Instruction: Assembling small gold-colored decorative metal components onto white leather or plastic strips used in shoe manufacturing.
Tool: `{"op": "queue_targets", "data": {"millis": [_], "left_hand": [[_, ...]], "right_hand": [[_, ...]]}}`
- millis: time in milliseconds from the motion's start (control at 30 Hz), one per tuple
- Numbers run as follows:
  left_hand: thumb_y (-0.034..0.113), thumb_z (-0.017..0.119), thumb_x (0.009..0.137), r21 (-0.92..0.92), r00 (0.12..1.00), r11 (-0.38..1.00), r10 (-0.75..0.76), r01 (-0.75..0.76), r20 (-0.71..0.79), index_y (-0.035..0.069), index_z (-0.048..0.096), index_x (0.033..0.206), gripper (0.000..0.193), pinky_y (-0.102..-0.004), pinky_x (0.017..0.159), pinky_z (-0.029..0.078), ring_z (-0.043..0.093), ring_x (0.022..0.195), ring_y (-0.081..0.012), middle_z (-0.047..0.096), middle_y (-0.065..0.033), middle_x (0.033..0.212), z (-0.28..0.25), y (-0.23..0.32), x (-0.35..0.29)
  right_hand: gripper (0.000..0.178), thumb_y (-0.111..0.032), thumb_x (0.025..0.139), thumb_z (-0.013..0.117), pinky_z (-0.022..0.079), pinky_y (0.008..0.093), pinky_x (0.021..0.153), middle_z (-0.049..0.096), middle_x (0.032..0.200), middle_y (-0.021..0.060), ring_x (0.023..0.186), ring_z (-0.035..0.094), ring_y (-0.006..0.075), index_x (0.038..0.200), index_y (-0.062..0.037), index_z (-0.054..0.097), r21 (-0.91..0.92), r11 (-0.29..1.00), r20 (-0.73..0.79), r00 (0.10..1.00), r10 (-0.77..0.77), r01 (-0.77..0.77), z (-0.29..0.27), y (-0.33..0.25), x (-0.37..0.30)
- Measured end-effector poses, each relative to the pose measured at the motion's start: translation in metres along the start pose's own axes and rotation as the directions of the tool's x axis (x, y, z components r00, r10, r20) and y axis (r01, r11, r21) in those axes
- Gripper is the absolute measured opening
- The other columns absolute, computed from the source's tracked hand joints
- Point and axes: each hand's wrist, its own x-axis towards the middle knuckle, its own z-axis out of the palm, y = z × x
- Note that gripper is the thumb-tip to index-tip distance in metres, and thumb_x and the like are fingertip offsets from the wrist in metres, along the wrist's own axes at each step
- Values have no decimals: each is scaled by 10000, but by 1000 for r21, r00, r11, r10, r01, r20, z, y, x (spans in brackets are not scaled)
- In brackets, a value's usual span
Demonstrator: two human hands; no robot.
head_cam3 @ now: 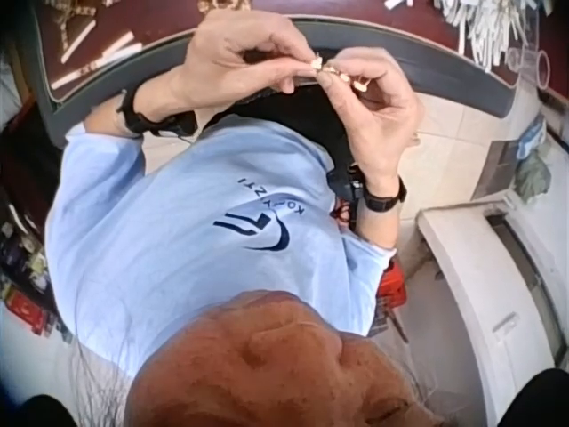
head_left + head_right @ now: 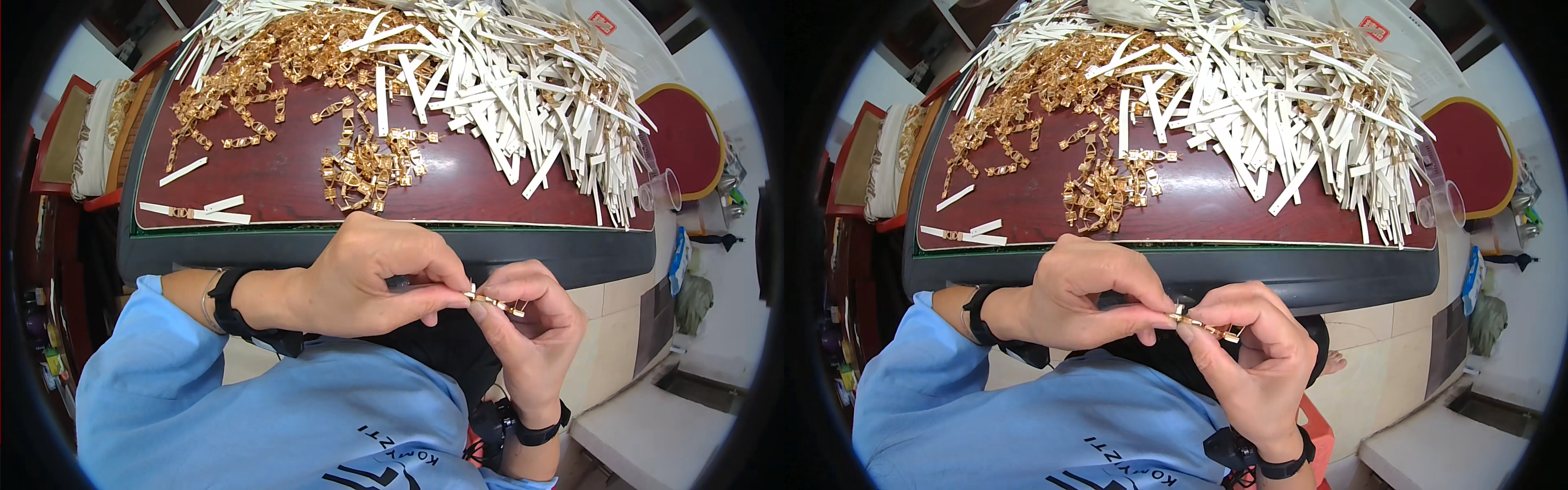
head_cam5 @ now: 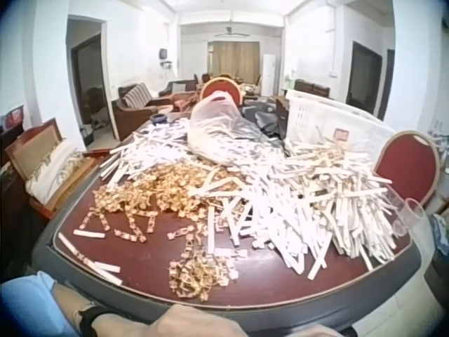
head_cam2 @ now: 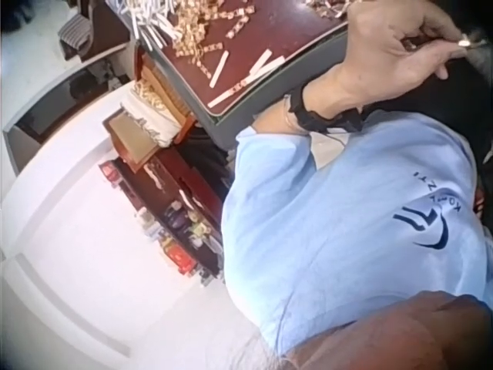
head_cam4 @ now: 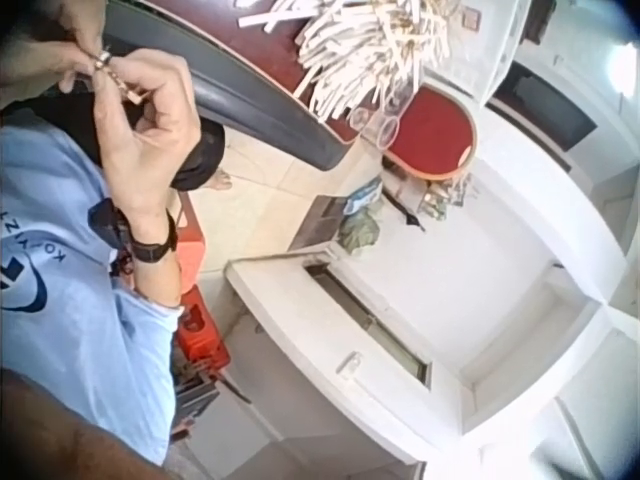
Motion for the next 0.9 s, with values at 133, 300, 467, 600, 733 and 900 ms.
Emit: {"op": "queue_targets", "data": {"millis": [133,300,467,600,733,900], "left_hand": [[-40,699,843,-93,997,995,40,-33,67,-40,648,901,77,-248,593,544,714,708,-183,695,-131,816,0,-1,0],[-50,658,876,-275,987,948,-157,159,28,-58,575,983,136,-262,658,560,713,755,-200,682,-151,883,10,-2,-6],[-38,637,898,-350,949,883,-284,313,134,-49,540,984,130,-275,709,562,710,796,-192,678,-142,894,15,10,-2],[5,664,894,-266,948,916,-255,300,191,-28,546,967,142,-268,720,546,697,805,-162,677,-108,879,22,15,1],[68,720,854,111,981,992,-77,58,179,-3,620,879,125,-296,733,513,654,832,-186,664,-100,902,20,10,18],[68,700,855,270,976,961,-119,66,185,-6,645,876,95,-304,758,503,641,855,-203,659,-110,939,16,9,32]], "right_hand": [[131,91,783,713,481,244,736,639,953,101,822,594,119,892,35,665,323,940,51,994,96,-108,-2,3,-3],[138,70,793,719,485,256,783,621,1004,102,873,593,125,917,32,670,459,881,51,994,98,-110,-3,12,-5],[142,69,800,712,488,262,801,607,1019,95,894,595,130,932,29,679,417,909,66,998,-12,-17,-11,12,-7],[89,8,877,654,496,278,813,615,1033,115,892,600,143,957,44,639,421,907,27,999,-32,17,-8,5,-8],[108,-86,970,547,489,295,803,646,947,142,878,618,165,1005,16,554,528,849,-102,994,32,27,-22,7,-8],[142,-128,928,637,441,208,614,627,749,10,687,541,30,934,13,647,-40,988,-146,979,142,-149,-46,4,18]]}}
